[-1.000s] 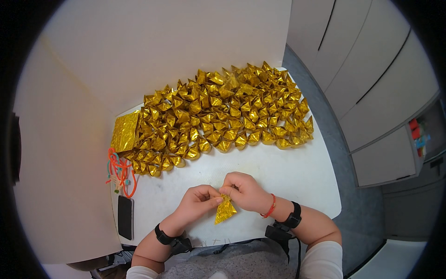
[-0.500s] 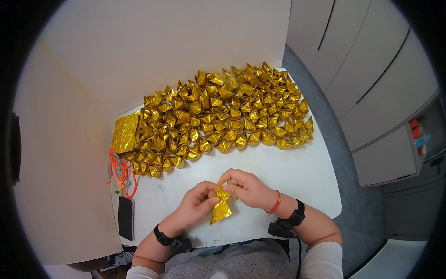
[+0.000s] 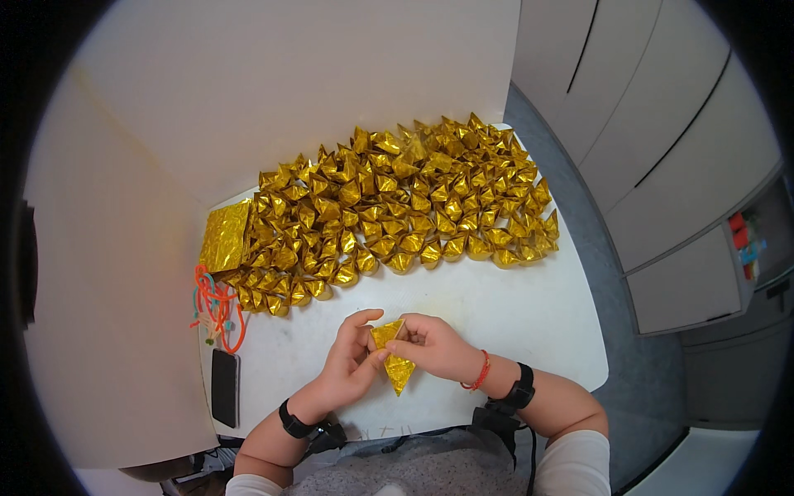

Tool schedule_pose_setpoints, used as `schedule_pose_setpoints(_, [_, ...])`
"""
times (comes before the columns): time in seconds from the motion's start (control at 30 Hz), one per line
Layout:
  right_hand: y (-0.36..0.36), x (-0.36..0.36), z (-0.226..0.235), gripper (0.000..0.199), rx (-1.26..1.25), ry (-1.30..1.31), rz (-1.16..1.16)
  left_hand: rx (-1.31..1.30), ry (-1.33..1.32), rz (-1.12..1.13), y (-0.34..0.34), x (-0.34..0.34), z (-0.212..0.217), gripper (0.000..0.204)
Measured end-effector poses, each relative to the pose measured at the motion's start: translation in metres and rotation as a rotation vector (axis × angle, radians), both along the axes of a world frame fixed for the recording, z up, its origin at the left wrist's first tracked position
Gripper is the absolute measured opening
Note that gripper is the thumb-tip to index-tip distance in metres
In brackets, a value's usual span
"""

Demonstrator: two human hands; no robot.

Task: Folding square sheets of gold paper into small decorative 3D shapes.

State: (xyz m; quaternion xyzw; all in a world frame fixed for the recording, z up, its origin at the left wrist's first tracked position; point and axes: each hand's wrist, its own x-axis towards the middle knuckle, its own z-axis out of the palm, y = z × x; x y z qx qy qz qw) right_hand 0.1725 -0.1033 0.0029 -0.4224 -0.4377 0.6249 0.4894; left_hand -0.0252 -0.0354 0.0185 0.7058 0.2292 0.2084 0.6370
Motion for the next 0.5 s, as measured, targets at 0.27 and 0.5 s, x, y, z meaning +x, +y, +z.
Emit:
schedule_pose_setpoints(0.27, [0.000, 0.010, -0.001, 0.009, -0.104, 0.094, 0.034, -0.149, -0.126, -0.009, -0.004, 0.006, -0.001, 0.065])
schedule_pose_setpoints(0.5, [0.001, 0.008, -0.001, 0.009, -0.093, 0.079, 0.080, -0.195, -0.067, -0.018, -0.006, 0.005, 0.006, 0.068])
